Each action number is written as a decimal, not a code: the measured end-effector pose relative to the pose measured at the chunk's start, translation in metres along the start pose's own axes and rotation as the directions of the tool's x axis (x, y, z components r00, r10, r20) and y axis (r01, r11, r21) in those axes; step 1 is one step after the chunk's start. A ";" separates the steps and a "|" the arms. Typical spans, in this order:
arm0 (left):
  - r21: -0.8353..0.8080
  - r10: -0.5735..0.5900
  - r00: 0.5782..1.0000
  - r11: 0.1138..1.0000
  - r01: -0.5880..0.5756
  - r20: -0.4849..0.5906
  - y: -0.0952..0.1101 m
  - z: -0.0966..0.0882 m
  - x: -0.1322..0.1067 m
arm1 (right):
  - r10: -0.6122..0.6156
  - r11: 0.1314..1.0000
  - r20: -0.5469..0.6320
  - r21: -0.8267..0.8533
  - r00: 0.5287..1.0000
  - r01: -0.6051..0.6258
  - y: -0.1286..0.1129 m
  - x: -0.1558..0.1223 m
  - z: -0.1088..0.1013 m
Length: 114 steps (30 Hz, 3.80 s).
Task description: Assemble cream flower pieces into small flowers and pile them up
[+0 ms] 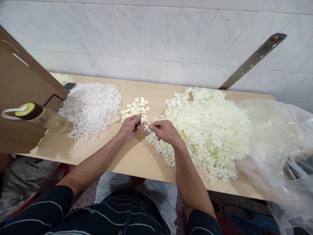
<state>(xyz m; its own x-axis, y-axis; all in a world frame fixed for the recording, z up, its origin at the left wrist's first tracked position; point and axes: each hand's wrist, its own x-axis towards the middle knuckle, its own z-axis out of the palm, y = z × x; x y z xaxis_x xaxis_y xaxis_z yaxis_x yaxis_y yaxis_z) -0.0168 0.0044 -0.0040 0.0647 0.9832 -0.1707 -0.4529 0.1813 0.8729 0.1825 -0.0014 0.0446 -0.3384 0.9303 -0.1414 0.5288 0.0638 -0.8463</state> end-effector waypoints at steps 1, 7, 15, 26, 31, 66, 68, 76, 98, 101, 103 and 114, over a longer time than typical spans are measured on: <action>0.011 0.008 1.000 1.000 -0.008 0.003 0.000 0.001 -0.001 | 0.004 0.999 -0.040 -0.044 0.999 -0.005 -0.001 -0.001 -0.001; 0.103 0.057 0.998 0.993 -0.055 -0.018 -0.006 0.005 -0.004 | -0.051 0.997 -0.151 0.045 0.987 0.058 -0.008 0.000 0.011; 0.139 0.171 0.982 0.977 -0.159 -0.080 -0.012 0.009 -0.005 | -0.025 0.968 -0.220 0.237 0.975 0.078 -0.002 0.012 0.037; 0.194 0.178 0.983 0.967 -0.166 -0.047 -0.009 0.009 -0.011 | -0.041 0.978 -0.205 0.193 0.978 0.081 0.003 0.013 0.036; 0.071 0.061 0.995 0.995 -0.067 0.082 -0.006 0.008 -0.011 | -0.085 0.988 -0.174 0.110 0.981 0.105 0.005 0.011 0.034; -0.138 -0.039 0.997 0.989 0.048 0.069 0.000 -0.001 0.001 | -0.086 0.942 -0.023 0.324 0.996 0.089 0.001 0.004 0.014; -0.128 -0.034 0.997 0.991 0.042 0.067 0.000 -0.001 0.001 | -0.100 0.954 -0.025 0.283 0.995 0.103 0.001 0.003 0.011; 0.047 0.063 0.997 0.997 -0.066 0.053 -0.004 0.001 -0.002 | -0.215 0.956 -0.216 -0.248 0.953 0.159 0.000 0.003 -0.003; 0.264 0.249 0.959 0.924 -0.278 0.138 -0.016 0.004 -0.008 | -0.057 0.997 -0.183 0.045 0.982 0.066 0.009 0.016 0.024; 0.250 0.216 0.963 0.935 -0.251 0.160 -0.014 0.004 -0.009 | -0.068 0.998 -0.195 -0.011 0.978 0.067 0.003 0.013 0.028; 0.230 0.195 0.967 0.946 -0.229 0.164 -0.013 0.005 -0.010 | -0.083 0.997 -0.208 -0.020 0.975 0.081 0.000 0.011 0.030; 0.029 -0.007 0.984 1.000 0.002 0.177 -0.003 0.004 -0.010 | -0.056 0.985 -0.166 0.152 0.985 0.082 0.012 0.014 0.029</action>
<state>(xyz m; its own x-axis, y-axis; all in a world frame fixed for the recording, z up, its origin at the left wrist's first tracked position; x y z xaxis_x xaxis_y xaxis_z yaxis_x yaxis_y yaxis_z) -0.0128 -0.0055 -0.0036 0.2243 0.9700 -0.0934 -0.4268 0.1839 0.8854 0.1616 0.0018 0.0173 -0.2337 0.9723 -0.0066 0.3746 0.0837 -0.9234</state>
